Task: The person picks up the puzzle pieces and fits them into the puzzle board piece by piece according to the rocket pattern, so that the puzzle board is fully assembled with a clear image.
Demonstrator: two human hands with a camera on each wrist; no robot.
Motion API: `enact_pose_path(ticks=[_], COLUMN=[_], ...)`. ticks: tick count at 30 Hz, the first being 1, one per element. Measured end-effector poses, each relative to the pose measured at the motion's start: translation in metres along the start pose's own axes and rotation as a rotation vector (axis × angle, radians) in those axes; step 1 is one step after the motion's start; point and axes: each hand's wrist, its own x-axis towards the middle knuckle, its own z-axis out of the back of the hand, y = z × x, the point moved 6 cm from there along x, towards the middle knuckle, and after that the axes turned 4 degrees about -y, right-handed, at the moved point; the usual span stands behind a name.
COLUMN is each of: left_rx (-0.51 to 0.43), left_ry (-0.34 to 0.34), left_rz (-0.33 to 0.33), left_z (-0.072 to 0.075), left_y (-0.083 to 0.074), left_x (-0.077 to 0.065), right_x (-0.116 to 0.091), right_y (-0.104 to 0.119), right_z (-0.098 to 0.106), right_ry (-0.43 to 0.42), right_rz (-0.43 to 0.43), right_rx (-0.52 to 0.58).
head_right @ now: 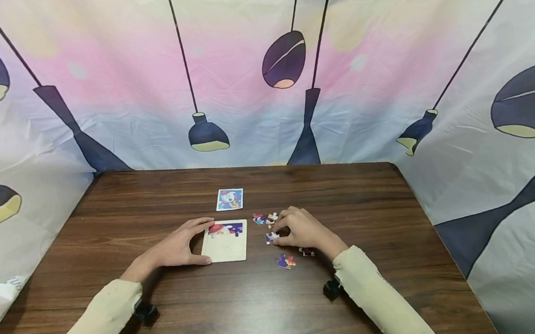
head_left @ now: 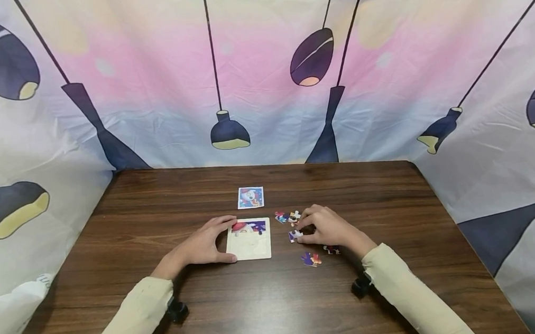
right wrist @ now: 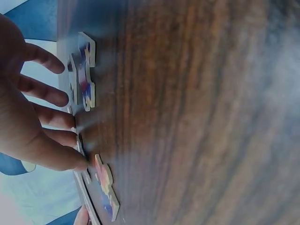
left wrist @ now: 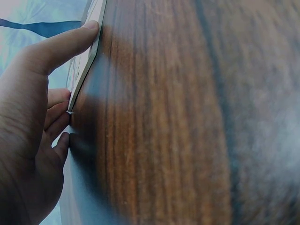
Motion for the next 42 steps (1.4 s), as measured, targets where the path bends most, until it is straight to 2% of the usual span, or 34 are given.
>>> enact_pose_path(ticks=[9,18,31,42], left_rx=[-0.006,-0.007,-0.014,-0.026], left_ry=[0.006,0.004,0.022,0.001], left_rz=[0.007,0.007,0.023,-0.001], left_z=[-0.001,0.000,-0.001,0.000], left_y=[0.001,0.001,0.001,0.001], left_x=[0.000,-0.001,0.001,0.000], right_x=[0.009,0.026,0.060,0.081], right_y=[0.011,0.036,0.077,0.096], right_z=[0.006,0.002,-0.014,-0.032], right_ry=[-0.082,-0.161,-0.150,-0.189], right_rz=[0.037,0.046,0.092,0.108], right_rx=[-0.014,0.000,0.010,-0.021])
